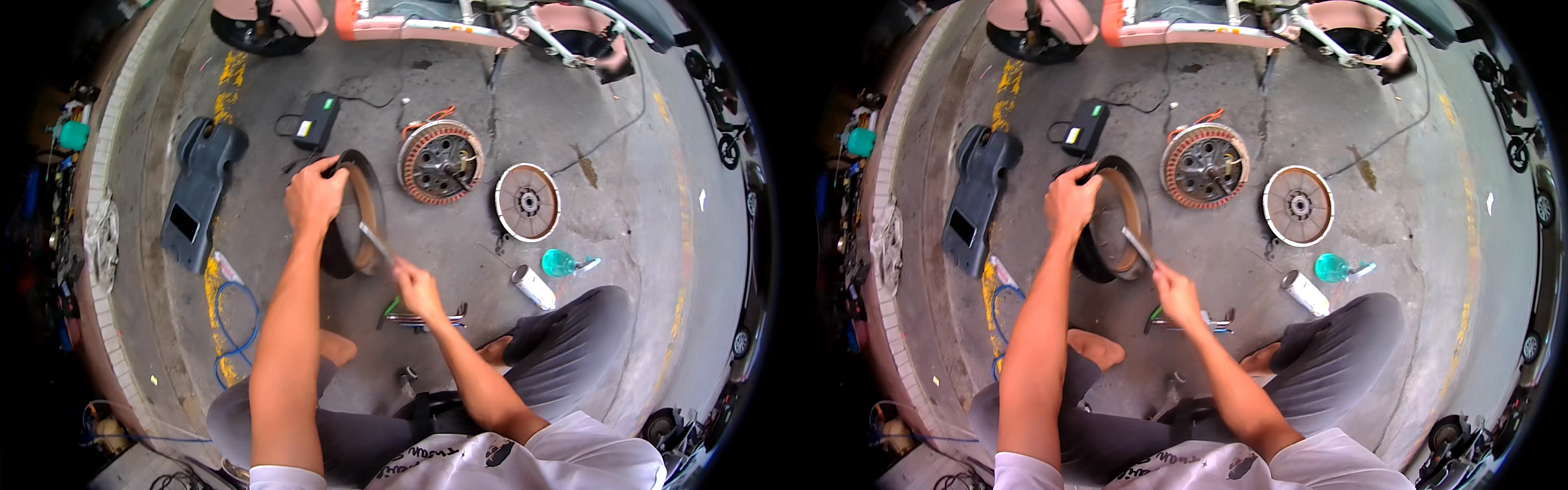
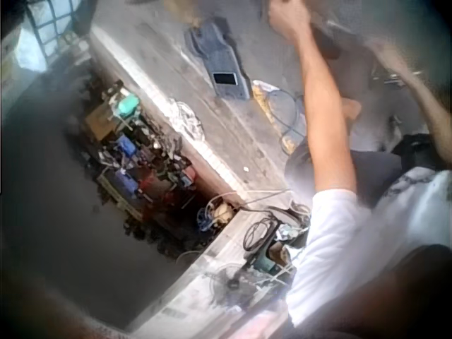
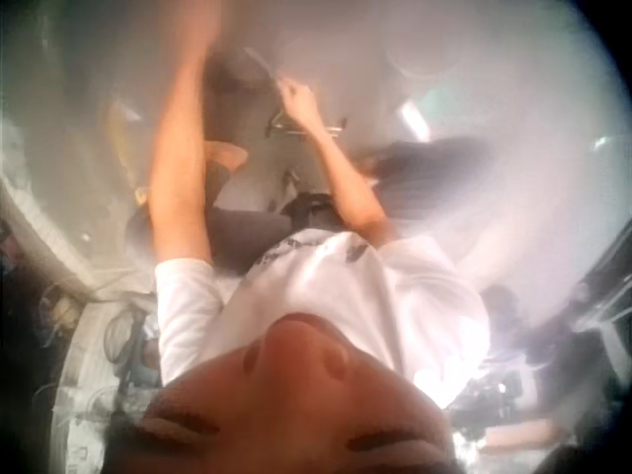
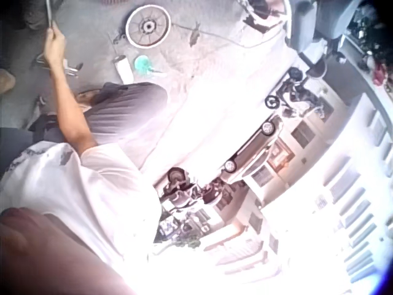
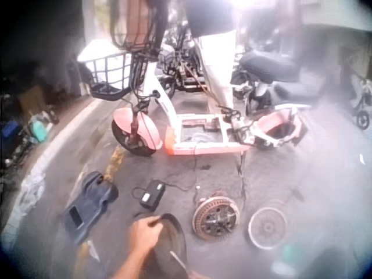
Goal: The person sits on the floor and uses a metal tire lever to pry the bead of a small black tire off a metal rim. The person repeatedly inserts the lever between the tire and rim, rotating the tire to work the bead over the edge. Nearby on the floor are a disassembled motor stator, a separate wheel rim, and a battery charger.
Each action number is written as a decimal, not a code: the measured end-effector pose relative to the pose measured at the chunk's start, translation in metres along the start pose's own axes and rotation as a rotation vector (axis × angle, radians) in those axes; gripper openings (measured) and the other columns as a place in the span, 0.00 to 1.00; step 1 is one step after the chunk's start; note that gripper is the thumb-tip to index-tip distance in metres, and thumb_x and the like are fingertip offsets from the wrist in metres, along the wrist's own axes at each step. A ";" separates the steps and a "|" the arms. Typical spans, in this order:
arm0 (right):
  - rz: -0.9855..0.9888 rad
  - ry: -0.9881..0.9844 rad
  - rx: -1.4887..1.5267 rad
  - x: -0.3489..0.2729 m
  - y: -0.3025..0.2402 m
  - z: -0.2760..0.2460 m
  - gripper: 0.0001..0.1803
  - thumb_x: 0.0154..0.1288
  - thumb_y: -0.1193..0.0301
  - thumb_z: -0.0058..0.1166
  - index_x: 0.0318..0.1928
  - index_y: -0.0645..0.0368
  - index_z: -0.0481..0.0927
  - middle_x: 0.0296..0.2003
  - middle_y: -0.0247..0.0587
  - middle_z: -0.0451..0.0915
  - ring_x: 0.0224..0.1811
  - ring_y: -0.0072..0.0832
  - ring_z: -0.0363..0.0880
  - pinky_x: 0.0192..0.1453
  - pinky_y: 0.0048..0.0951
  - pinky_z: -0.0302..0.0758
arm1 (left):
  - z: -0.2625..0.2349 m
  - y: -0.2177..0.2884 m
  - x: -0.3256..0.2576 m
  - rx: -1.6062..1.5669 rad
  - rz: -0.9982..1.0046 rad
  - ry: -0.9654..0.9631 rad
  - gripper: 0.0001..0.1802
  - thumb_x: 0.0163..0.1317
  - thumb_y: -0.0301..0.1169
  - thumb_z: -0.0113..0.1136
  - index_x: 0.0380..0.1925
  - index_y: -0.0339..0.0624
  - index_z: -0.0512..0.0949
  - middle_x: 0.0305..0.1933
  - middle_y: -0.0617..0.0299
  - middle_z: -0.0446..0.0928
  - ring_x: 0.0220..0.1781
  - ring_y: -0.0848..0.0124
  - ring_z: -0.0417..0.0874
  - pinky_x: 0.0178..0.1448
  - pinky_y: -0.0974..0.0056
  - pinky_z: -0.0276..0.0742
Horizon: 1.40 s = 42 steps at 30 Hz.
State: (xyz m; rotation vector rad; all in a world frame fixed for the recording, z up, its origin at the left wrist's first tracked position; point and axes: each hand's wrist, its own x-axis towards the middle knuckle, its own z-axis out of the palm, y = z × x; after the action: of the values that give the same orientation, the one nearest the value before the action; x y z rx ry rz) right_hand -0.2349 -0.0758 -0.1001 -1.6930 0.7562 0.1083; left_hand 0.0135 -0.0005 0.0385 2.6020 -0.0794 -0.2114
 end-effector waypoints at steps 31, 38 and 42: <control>-0.014 0.077 -0.126 0.051 -0.008 0.013 0.22 0.81 0.51 0.53 0.67 0.38 0.86 0.49 0.59 0.88 0.52 0.61 0.87 0.57 0.55 0.83 | 0.014 0.016 -0.021 -0.009 0.100 -0.016 0.25 0.58 0.49 0.68 0.57 0.62 0.91 0.52 0.46 0.89 0.56 0.44 0.89 0.63 0.47 0.83; -0.084 0.095 -0.205 0.023 -0.001 0.014 0.22 0.81 0.53 0.53 0.68 0.40 0.85 0.47 0.60 0.88 0.52 0.60 0.87 0.56 0.55 0.83 | 0.005 -0.014 -0.012 -0.094 -0.014 0.028 0.25 0.58 0.46 0.69 0.56 0.62 0.92 0.53 0.49 0.91 0.57 0.47 0.90 0.63 0.52 0.83; -0.128 0.051 -0.220 0.048 -0.012 0.011 0.22 0.81 0.53 0.53 0.69 0.40 0.84 0.48 0.60 0.88 0.54 0.60 0.87 0.58 0.55 0.83 | 0.010 -0.033 -0.013 -0.158 -0.042 0.044 0.25 0.58 0.45 0.68 0.57 0.59 0.91 0.52 0.50 0.91 0.56 0.49 0.91 0.62 0.52 0.84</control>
State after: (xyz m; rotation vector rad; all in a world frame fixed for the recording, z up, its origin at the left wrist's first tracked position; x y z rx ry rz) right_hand -0.1872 -0.0850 -0.1154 -1.9556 0.6910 0.0615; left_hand -0.0002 0.0244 0.0153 2.4510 0.0078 -0.1681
